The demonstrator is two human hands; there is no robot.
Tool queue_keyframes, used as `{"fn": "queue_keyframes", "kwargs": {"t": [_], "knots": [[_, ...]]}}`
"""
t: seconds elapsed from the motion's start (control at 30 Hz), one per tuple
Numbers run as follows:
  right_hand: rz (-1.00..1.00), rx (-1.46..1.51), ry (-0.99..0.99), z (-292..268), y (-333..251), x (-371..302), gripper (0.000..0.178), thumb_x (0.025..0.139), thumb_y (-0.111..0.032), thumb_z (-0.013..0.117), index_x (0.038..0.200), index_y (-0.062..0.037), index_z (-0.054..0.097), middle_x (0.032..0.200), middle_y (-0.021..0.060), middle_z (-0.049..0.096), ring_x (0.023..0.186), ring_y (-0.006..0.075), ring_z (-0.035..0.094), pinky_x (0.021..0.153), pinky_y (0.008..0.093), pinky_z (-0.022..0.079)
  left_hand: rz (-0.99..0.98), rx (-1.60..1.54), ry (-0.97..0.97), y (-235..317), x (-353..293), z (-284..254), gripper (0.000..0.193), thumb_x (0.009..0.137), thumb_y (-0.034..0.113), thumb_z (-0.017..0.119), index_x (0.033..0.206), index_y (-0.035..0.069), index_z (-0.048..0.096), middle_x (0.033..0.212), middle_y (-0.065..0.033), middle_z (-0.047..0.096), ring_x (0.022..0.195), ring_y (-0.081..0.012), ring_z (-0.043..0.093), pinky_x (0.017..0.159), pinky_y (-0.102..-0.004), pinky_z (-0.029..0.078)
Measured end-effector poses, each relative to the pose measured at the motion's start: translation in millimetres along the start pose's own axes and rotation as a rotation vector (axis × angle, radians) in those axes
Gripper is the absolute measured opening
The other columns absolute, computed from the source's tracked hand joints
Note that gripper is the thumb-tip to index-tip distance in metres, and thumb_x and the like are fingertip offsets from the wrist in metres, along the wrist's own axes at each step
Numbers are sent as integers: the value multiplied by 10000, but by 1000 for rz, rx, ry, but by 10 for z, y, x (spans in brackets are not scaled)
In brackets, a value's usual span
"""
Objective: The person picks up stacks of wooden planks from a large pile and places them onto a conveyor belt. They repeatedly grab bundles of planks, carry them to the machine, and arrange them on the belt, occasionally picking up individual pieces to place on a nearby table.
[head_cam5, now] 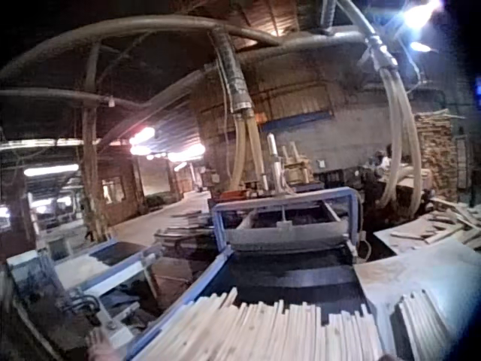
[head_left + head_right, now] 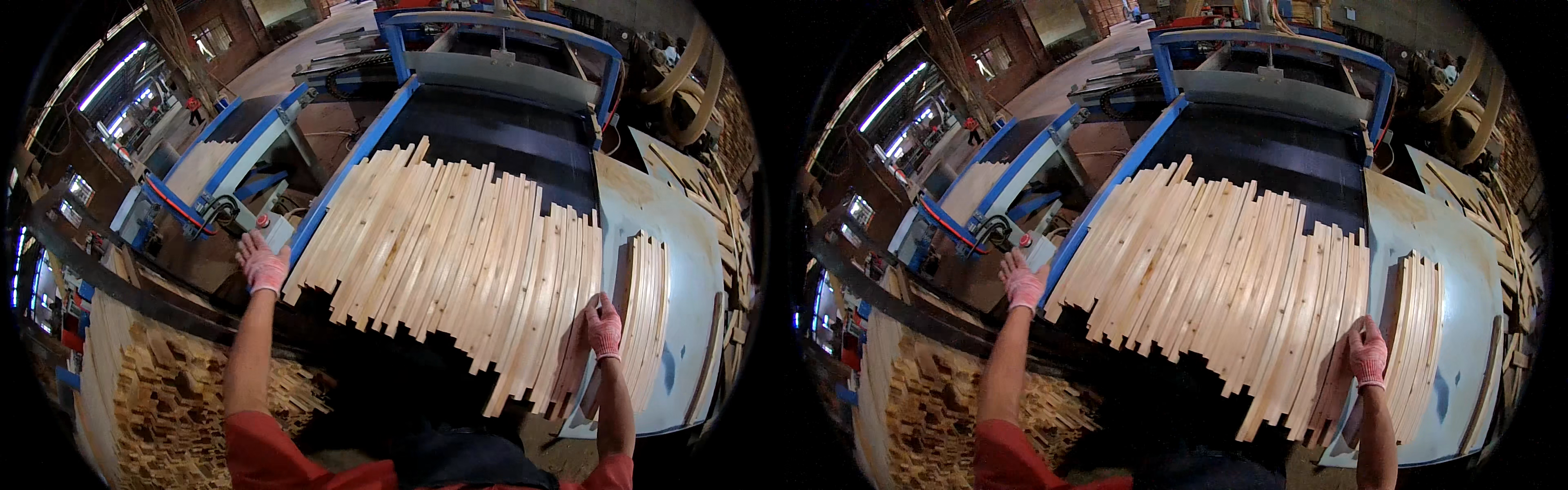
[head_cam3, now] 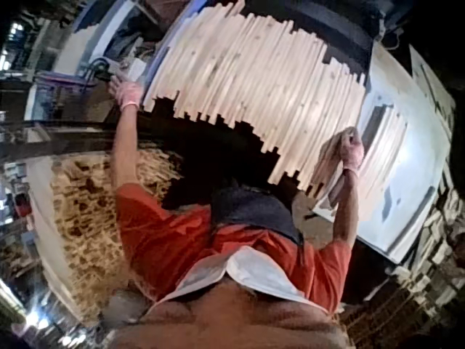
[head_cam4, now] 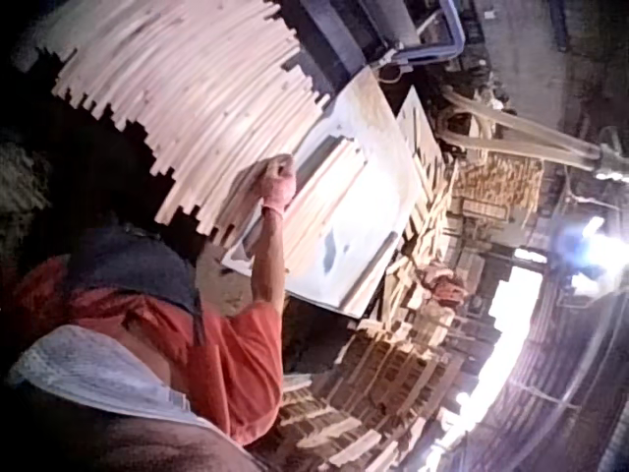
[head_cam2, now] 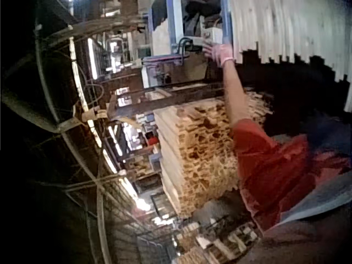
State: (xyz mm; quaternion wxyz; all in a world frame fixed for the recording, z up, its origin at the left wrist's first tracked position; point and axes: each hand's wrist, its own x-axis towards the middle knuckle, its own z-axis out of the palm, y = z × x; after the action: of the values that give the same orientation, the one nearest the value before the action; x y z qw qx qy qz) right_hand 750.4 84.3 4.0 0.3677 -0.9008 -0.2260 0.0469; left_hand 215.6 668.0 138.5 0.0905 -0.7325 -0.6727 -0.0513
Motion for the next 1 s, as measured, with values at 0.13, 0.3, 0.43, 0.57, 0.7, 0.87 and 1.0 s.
{"fn": "queue_keyframes", "kwargs": {"t": [0.13,0.3,0.43,0.57,0.7,0.87,1.0], "knots": [[224,204,-41,-61,-465,-124,639,1016,-197,713,1558,70,505,1199,169,739,1054,204,689,935,327,549,-14,-13,-77,-394,385,-25,1018,966,580,631,1695,-13,239,1771,-245,236,1643,-421,202,1332,-544,146],[145,-28,120,-60,-385,-150,665,955,-357,648,1479,47,579,1096,283,773,1057,397,749,971,433,561,235,-31,35,-535,519,216,966,946,487,688,1648,-65,320,1690,-311,364,1570,-472,339,1291,-563,259],[250,-11,27,-180,-795,-204,649,941,-446,693,1446,-43,636,1160,292,760,1126,434,731,988,480,556,230,-146,106,-656,503,286,932,920,342,767,1660,-7,320,1666,-281,405,1539,-445,378,1260,-539,324],[295,146,2,-197,-501,-395,709,949,-406,729,1483,42,599,1329,292,721,1265,365,697,1075,409,539,111,-66,25,-878,484,432,940,1003,421,702,1731,123,189,1729,-253,326,1596,-426,316,1294,-538,287],[348,369,14,-265,-328,-402,597,1008,-306,710,1482,41,603,1345,263,726,1271,330,698,1065,382,541,123,-77,-26,-784,483,301,929,1013,432,692,1734,140,185,1733,-250,318,1589,-426,332,1286,-527,310],[262,239,231,-96,-278,-549,600,1006,-285,706,1498,38,588,1302,253,745,1217,326,719,1061,386,544,117,-53,-27,-879,541,369,950,998,414,708,1735,138,175,1724,-262,327,1569,-433,362,1266,-527,345],[294,209,203,-116,-344,-552,614,1000,-262,714,1522,28,572,1314,245,738,1207,318,716,1072,388,536,162,-138,31,-999,594,498,975,973,380,722,1735,138,164,1701,-259,366,1533,-442,411,1236,-538,386]]}}
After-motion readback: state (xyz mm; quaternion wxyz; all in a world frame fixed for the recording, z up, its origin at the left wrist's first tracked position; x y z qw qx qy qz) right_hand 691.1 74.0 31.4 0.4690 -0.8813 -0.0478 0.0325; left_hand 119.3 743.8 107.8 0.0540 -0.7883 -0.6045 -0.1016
